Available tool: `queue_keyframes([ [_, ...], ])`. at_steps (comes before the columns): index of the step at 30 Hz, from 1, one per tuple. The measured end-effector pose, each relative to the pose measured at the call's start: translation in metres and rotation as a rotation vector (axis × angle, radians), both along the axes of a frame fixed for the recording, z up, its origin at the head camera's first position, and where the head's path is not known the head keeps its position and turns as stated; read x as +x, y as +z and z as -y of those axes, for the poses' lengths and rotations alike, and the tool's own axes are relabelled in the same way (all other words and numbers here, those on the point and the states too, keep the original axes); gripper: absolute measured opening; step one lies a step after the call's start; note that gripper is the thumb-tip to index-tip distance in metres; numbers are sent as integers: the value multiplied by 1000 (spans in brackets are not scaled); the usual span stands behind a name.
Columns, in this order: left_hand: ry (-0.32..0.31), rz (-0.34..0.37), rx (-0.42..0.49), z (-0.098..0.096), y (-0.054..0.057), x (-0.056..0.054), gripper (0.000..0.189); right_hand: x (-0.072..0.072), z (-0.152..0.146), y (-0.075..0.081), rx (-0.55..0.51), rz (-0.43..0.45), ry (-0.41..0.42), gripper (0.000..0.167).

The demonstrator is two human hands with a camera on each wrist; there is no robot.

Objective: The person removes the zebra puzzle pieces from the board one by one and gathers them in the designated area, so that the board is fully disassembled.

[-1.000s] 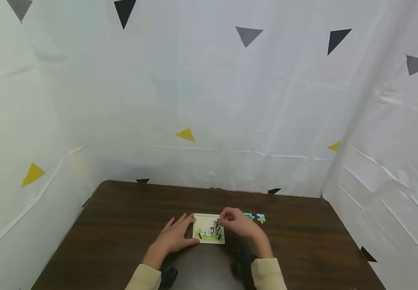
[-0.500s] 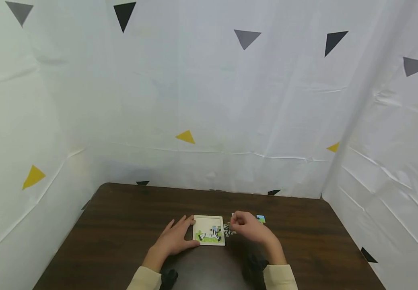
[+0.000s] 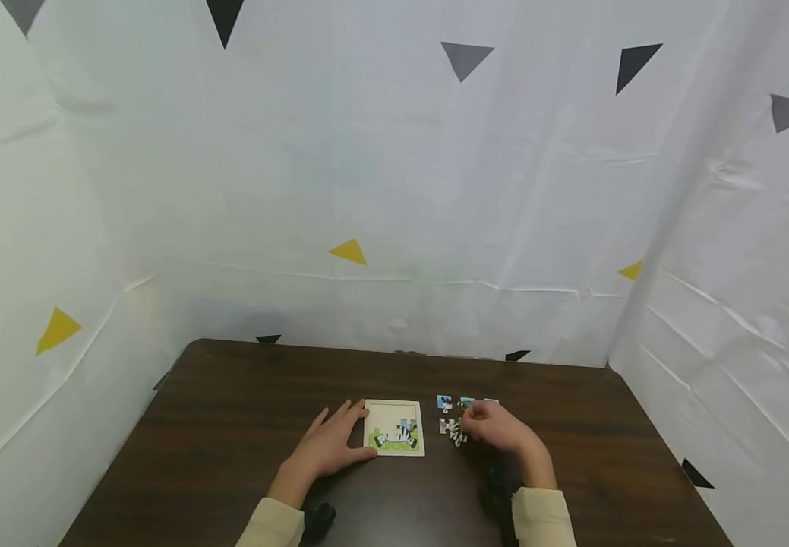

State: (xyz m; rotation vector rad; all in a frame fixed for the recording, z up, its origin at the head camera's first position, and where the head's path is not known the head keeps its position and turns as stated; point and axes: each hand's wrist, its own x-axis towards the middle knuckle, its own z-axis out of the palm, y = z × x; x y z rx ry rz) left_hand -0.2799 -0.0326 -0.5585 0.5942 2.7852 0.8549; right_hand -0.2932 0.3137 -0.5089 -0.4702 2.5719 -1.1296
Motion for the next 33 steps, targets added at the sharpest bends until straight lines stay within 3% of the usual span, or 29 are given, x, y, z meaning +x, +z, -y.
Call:
queue_keyframes([
  [7,6,-12,1,1,-4,1,82,0,-18,-6,6,-15,-51,15],
  [14,6,-15,3,4,-6,3,84,1,-22,-12,-12,2,-157,14],
  [25,-1,-7,4,5,-3,6,83,-1,-23,-19,-2,9,-261,14],
  [33,-4,-3,9,4,-5,6,83,-2,-24,-24,1,-11,-252,14],
])
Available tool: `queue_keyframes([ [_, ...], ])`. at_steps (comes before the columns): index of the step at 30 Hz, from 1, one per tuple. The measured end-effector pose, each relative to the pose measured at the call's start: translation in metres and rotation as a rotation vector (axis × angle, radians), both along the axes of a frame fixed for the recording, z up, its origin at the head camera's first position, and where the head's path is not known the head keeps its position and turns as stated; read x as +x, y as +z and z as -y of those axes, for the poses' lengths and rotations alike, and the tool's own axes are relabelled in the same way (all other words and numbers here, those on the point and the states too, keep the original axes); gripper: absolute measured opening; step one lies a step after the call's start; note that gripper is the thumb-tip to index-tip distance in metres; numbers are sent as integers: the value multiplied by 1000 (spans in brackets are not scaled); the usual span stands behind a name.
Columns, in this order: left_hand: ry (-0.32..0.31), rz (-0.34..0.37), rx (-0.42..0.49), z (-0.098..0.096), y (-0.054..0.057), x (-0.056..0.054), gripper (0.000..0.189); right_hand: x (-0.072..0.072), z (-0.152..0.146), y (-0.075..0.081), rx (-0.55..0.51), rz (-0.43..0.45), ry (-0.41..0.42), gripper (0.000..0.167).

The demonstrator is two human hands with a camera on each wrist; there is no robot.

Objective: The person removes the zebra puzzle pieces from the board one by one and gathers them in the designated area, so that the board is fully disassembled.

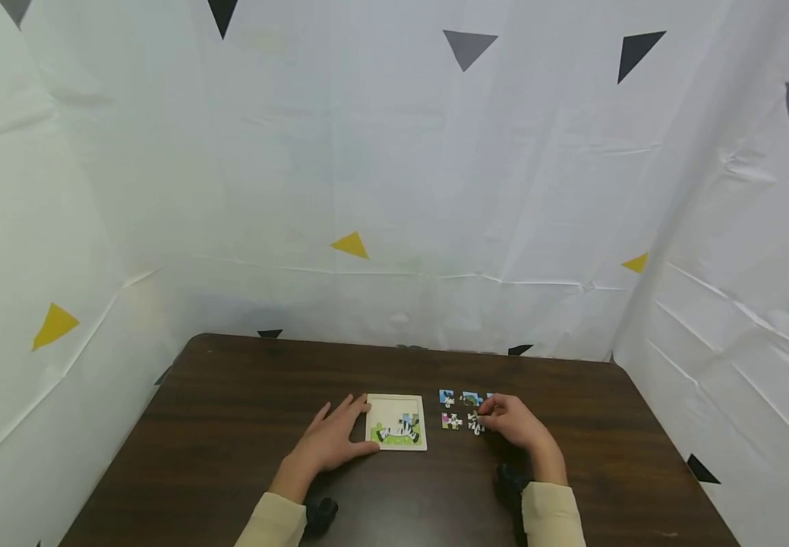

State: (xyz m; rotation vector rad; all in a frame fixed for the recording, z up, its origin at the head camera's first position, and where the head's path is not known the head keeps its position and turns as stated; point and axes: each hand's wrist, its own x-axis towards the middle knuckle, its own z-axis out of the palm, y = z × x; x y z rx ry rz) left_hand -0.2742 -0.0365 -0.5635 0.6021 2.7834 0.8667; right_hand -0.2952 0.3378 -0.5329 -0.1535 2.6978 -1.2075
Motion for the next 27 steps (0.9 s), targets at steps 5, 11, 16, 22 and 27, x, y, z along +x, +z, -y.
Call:
queue_keyframes([
  [5,4,-1,-1,0,-1,-2,85,-1,2,1,-5,-11,31,11],
  [11,8,2,6,0,-1,-2,85,-1,2,3,7,-34,59,9],
  [16,8,-5,1,0,-1,-2,85,-2,9,4,11,-72,65,12],
  [22,4,-9,1,0,-1,-1,84,-1,42,10,8,-81,139,15],
  [27,1,-4,-6,-1,1,1,83,2,77,11,72,-75,242,19],
])
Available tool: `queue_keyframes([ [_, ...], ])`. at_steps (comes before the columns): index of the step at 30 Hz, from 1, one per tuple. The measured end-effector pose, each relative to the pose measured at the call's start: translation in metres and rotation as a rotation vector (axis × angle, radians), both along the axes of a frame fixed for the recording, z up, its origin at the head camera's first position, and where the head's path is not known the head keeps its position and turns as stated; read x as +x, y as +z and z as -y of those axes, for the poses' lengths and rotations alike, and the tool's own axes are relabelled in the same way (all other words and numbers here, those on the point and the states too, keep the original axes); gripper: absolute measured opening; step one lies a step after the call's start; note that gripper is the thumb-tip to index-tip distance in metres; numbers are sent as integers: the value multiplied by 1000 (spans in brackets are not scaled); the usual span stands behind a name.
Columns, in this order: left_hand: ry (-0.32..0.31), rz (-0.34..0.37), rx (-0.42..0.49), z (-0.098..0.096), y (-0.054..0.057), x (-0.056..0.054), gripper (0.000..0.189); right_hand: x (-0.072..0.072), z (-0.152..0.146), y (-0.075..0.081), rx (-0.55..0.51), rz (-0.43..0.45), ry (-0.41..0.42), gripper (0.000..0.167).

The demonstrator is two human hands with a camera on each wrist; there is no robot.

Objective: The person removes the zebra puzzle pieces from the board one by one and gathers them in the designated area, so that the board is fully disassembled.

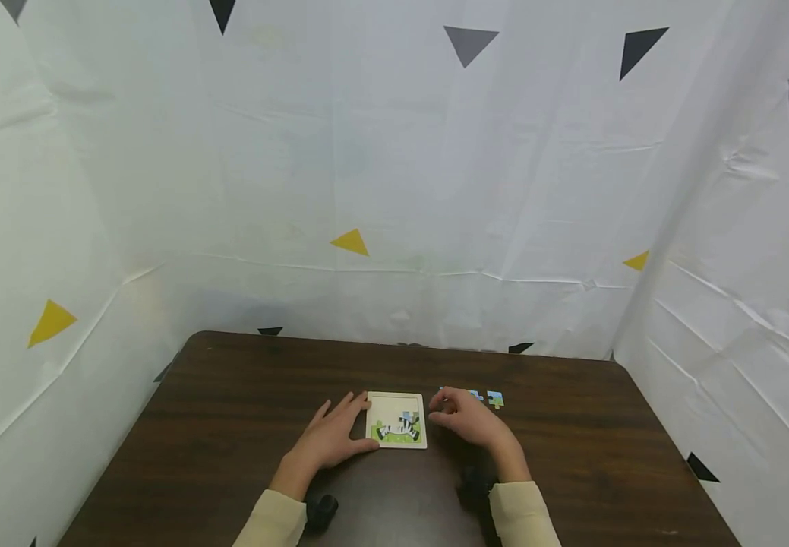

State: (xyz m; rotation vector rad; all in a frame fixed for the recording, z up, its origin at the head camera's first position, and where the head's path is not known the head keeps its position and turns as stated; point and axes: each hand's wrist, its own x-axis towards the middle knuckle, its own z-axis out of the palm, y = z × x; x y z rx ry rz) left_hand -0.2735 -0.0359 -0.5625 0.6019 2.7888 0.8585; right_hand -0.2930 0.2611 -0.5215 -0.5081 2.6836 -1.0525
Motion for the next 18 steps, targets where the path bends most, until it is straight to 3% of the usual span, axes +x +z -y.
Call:
queue_keyframes([
  [8,-2,17,-14,-1,1,0,82,3,25,-8,80,-9,60,24],
  [18,3,8,-13,-1,2,1,82,3,29,-10,87,-12,35,24],
])
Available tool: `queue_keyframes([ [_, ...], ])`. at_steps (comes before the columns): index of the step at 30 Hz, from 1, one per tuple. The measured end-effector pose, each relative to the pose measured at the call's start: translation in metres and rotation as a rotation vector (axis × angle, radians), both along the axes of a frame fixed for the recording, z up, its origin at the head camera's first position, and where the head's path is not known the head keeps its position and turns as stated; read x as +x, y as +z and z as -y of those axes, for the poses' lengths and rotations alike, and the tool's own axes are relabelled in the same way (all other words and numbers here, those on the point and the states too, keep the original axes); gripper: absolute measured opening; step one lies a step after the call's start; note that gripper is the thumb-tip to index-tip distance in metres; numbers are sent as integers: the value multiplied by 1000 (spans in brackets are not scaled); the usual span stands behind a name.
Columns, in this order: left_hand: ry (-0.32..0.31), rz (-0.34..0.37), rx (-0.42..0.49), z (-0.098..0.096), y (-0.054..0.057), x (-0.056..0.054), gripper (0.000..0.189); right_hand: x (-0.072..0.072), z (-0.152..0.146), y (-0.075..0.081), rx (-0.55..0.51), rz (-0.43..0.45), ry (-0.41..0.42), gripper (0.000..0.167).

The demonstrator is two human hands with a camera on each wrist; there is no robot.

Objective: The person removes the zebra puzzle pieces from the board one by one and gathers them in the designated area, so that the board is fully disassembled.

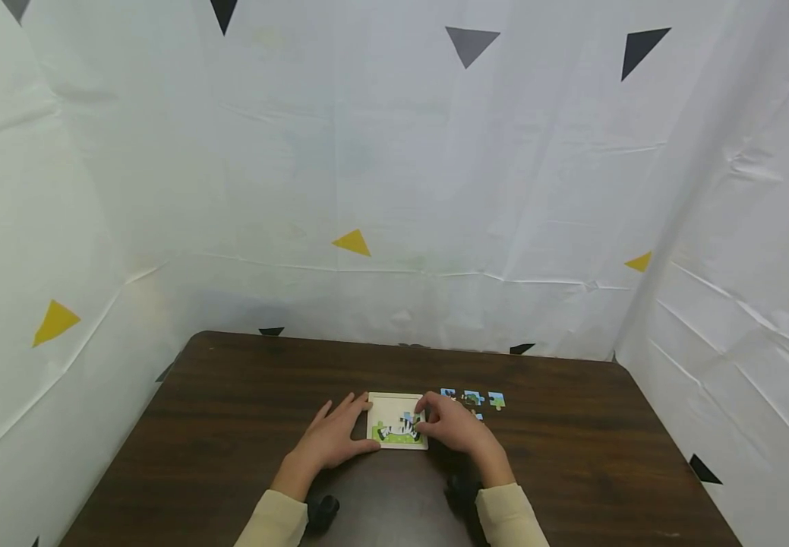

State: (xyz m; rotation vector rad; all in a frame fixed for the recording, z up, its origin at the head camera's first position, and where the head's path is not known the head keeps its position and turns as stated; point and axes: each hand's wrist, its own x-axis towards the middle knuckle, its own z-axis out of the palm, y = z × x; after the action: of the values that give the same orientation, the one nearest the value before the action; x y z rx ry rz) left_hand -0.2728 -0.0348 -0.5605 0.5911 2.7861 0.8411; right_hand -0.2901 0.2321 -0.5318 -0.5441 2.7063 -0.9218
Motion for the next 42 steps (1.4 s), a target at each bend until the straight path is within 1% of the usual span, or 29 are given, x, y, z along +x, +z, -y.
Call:
queue_keyframes([
  [10,3,4,-6,0,2,0,82,-1,-1,0,-44,25,9,27],
  [18,-4,7,-1,0,-1,-1,83,0,0,0,-50,5,-5,19],
  [27,-1,1,-12,1,-1,0,82,0,-3,10,-108,-4,8,7],
  [38,-8,21,3,0,1,1,84,4,-13,21,-141,-18,7,6],
  [42,0,11,-4,0,2,1,84,6,-18,26,-144,-12,-16,7],
])
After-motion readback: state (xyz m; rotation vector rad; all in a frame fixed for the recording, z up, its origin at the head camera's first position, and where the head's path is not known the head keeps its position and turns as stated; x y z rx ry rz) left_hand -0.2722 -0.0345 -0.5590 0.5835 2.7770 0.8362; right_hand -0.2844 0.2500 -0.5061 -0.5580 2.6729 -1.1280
